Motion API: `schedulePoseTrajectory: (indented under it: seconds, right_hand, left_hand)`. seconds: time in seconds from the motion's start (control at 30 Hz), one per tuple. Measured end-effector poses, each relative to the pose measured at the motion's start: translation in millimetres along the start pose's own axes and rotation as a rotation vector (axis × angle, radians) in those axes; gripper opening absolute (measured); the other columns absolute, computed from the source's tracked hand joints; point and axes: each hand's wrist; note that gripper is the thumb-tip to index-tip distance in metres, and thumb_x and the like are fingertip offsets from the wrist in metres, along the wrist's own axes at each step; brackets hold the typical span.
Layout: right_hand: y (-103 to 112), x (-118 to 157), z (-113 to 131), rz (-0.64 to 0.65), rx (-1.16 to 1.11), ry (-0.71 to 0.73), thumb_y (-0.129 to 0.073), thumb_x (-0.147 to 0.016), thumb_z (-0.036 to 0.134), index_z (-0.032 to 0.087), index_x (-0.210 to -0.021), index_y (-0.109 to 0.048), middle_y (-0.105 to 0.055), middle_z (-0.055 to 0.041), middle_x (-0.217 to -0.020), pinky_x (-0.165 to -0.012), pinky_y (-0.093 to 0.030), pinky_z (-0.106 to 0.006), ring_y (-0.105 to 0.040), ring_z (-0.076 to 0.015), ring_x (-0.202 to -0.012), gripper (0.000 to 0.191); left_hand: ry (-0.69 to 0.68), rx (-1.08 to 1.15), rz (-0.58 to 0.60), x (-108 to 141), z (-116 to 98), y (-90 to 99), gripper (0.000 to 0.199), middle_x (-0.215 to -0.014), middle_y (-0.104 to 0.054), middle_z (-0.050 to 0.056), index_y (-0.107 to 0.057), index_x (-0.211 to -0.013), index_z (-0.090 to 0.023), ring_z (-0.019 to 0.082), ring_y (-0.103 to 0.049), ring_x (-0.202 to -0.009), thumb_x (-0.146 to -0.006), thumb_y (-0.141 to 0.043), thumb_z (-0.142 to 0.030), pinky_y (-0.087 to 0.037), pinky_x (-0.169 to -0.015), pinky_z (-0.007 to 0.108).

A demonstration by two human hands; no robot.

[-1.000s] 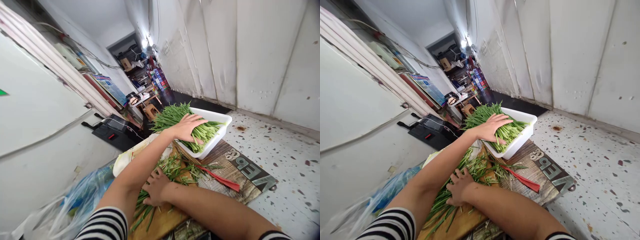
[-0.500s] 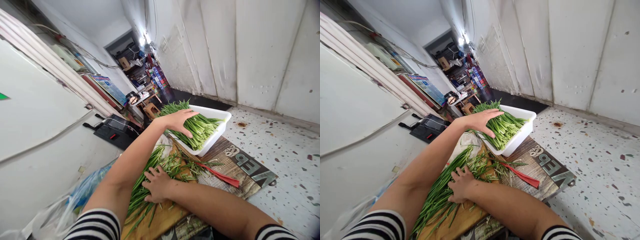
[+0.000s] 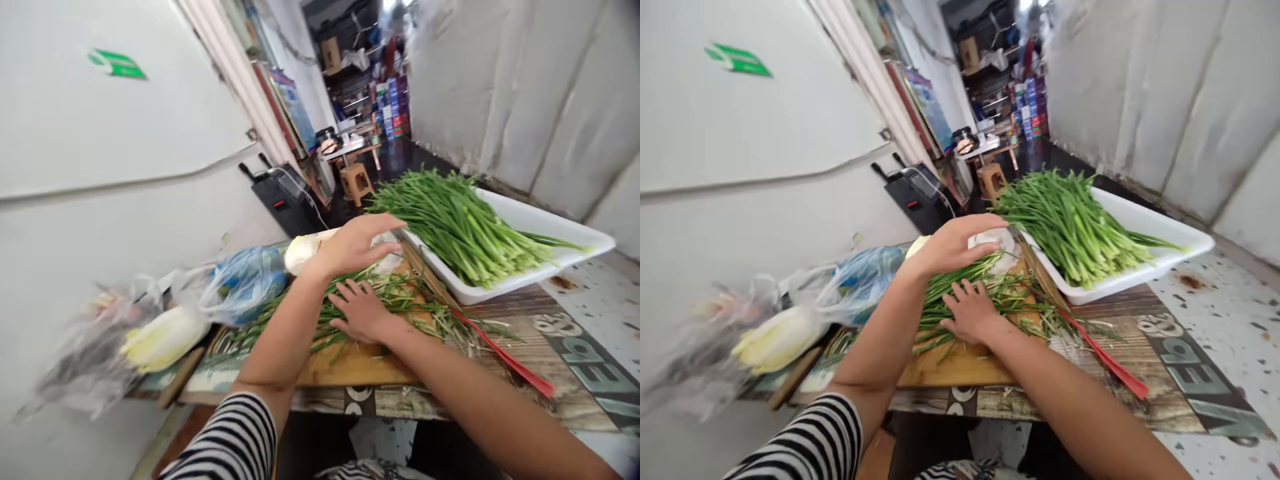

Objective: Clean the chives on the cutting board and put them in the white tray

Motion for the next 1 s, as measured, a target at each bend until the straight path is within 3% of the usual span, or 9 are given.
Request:
schedulePoseTrajectory:
  seconds: [0.13, 0.27, 0.33, 0.43, 0.47, 0.57, 0.67, 0.83, 1.0]
  right_hand:
    - [8, -1, -8, -0.026, -0.012, 0.02, -0.032, -0.102, 0.039, 0.019, -0.146, -0.046, -0.042, -0.0129, -0.155, -0.114, -0.028, -0.058, -0.037, -0.0299, -0.144, 0.05]
    - [24, -2, -26, -0.203, 0.063, 0.011, -0.032, -0.099, 0.03, 0.011, -0.147, -0.042, -0.043, -0.0165, -0.153, -0.113, -0.037, -0.046, -0.044, -0.026, -0.139, 0.052]
    - [37, -7, -38, -0.207, 0.188, 0.015, -0.04, -0.095, 0.028, 0.009, -0.148, -0.04, -0.043, -0.0188, -0.152, -0.112, -0.037, -0.046, -0.043, -0.0287, -0.139, 0.057]
    - [55, -29, -56, -0.075, 0.4, 0.028, -0.052, -0.083, 0.019, 0.014, -0.152, -0.034, -0.039, -0.0192, -0.155, -0.113, -0.033, -0.054, -0.036, -0.0331, -0.143, 0.071]
    - [59, -40, -60, -0.005, 0.45, 0.03, -0.055, -0.079, 0.018, 0.017, -0.153, -0.032, -0.037, -0.0188, -0.156, -0.113, -0.03, -0.057, -0.033, -0.0341, -0.145, 0.078]
    - [62, -75, -68, 0.244, 0.511, 0.008, -0.065, -0.068, 0.02, 0.021, -0.155, -0.029, -0.037, -0.0186, -0.156, -0.113, -0.028, -0.06, -0.03, -0.0356, -0.146, 0.094]
    - [60, -102, -67, 0.406, 0.529, -0.039, -0.069, -0.067, 0.026, 0.019, -0.152, -0.035, -0.05, -0.0196, -0.146, -0.109, -0.036, -0.052, -0.047, -0.0337, -0.136, 0.092]
    - [63, -114, -57, 0.454, 0.617, 0.0, -0.071, -0.067, 0.029, 0.013, -0.117, -0.067, -0.069, -0.0191, -0.113, -0.103, -0.037, -0.051, -0.063, -0.0348, -0.111, 0.053]
    - [69, -112, -50, 0.446, 0.669, 0.028, -0.072, -0.068, 0.034, 0.014, -0.101, -0.069, -0.072, -0.0156, -0.099, -0.081, -0.045, -0.035, -0.067, -0.0286, -0.095, 0.038]
  left_hand:
    - [0.4, 0.078, -0.453, 76, 23, -37.1, 0.028, -0.116, -0.072, 0.009, -0.068, -0.113, -0.014, 0.019, -0.066, -0.111, -0.097, -0.047, -0.024, -0.051, -0.102, 0.036]
    - [0.66, 0.054, -0.657, 114, 27, -57.4, 0.03, -0.11, -0.072, 0.01, -0.066, -0.112, -0.013, 0.018, -0.067, -0.103, -0.097, -0.041, -0.018, -0.054, -0.095, 0.035]
    - [0.631, -0.049, -0.562, 125, 14, -57.1, 0.029, -0.108, -0.072, 0.011, -0.066, -0.111, -0.013, 0.02, -0.067, -0.101, -0.097, -0.042, -0.02, -0.053, -0.094, 0.036]
    - [0.391, -0.152, -0.2, 138, -19, -59.4, 0.025, -0.095, -0.07, 0.009, -0.067, -0.101, -0.016, 0.022, -0.066, -0.09, -0.097, -0.047, -0.03, -0.052, -0.083, 0.036]
    - [0.329, -0.166, -0.136, 143, -29, -62.9, 0.026, -0.094, -0.069, 0.009, -0.067, -0.099, -0.016, 0.022, -0.065, -0.09, -0.097, -0.049, -0.035, -0.051, -0.081, 0.035]
    - [0.176, -0.228, -0.138, 154, -51, -79.5, 0.028, -0.118, -0.064, 0.012, -0.065, -0.107, -0.017, 0.024, -0.058, -0.115, -0.092, -0.059, -0.039, -0.045, -0.097, 0.038]
    - [0.143, -0.277, -0.159, 159, -54, -93.8, 0.023, -0.124, -0.062, 0.012, -0.064, -0.114, -0.019, 0.023, -0.053, -0.124, -0.095, -0.055, -0.028, -0.039, -0.104, 0.04]
    - [0.19, -0.243, -0.064, 149, -47, -96.9, 0.02, -0.098, -0.068, 0.011, -0.07, -0.096, -0.017, 0.024, -0.063, -0.096, -0.093, -0.05, -0.017, -0.046, -0.076, 0.036]
    - [0.237, -0.218, 0.012, 123, -44, -94.6, 0.021, -0.09, -0.071, 0.014, -0.074, -0.083, -0.014, 0.027, -0.065, -0.09, -0.089, -0.054, -0.013, -0.045, -0.067, 0.035]
Point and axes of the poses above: each hand's wrist, its own x-axis away from the middle knuckle, its own y-axis out of the back of the hand, z = x × y
